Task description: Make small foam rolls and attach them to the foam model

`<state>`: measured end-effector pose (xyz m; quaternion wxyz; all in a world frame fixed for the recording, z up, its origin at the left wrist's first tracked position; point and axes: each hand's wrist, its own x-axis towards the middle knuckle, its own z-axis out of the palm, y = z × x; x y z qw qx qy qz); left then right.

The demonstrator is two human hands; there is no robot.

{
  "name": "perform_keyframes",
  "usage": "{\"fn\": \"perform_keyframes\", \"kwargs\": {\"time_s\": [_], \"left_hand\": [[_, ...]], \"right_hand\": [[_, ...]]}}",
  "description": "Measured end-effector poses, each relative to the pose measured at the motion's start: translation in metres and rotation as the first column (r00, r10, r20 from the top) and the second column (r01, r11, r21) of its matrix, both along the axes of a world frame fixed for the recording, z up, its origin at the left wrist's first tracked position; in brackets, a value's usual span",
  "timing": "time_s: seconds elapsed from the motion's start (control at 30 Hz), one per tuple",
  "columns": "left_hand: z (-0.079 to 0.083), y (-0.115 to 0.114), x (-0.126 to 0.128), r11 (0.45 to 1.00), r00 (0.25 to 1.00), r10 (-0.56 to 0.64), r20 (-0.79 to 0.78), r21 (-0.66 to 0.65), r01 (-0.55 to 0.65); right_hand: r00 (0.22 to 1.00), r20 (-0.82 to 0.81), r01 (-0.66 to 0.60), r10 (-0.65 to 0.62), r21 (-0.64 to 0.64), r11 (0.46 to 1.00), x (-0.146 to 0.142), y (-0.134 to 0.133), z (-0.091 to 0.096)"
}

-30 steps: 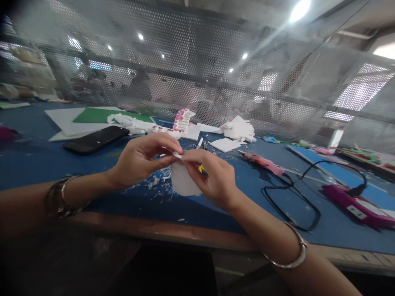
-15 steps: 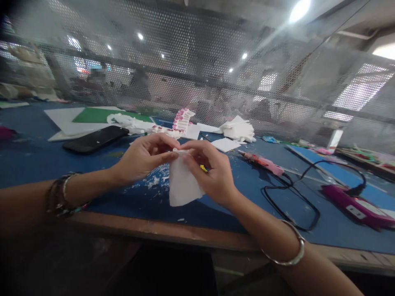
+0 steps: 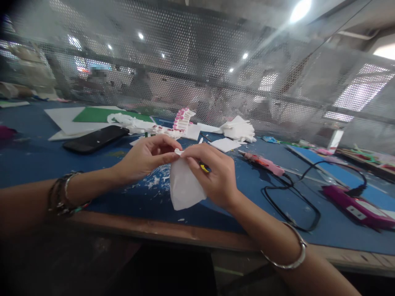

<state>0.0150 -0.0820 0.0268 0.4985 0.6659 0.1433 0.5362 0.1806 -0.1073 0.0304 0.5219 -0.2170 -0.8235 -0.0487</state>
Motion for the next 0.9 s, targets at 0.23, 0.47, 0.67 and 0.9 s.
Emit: {"fn": "perform_keyframes", "kwargs": {"time_s": [0.23,0.47,0.67,0.9], "left_hand": [[-0.0032,0.0013,0.0017,0.986,0.995,-0.087,0.044,-0.137,0.092],[-0.0039,0.0035,0.0015,0.971,0.984,-0.171,0.052,-0.160,0.177],[-0.0037,0.0022,0.0002,0.946,0.971,-0.218,0.094,-0.222,0.234],[-0.0025,0.0010,0.0005,0.943,0.967,-0.232,0.102,-0.219,0.249]], "right_hand": [[0.999,0.013,0.040,-0.040,0.003,0.999,-0.0004,-0.0006,0.0036],[0.999,-0.002,0.032,-0.032,-0.052,0.998,-0.0009,0.0013,0.0013],[0.996,-0.060,-0.076,0.067,-0.153,0.985,-0.0026,0.0015,0.0020],[0.985,-0.129,-0.145,0.116,-0.244,0.959,-0.0053,-0.0018,0.0053]]}}
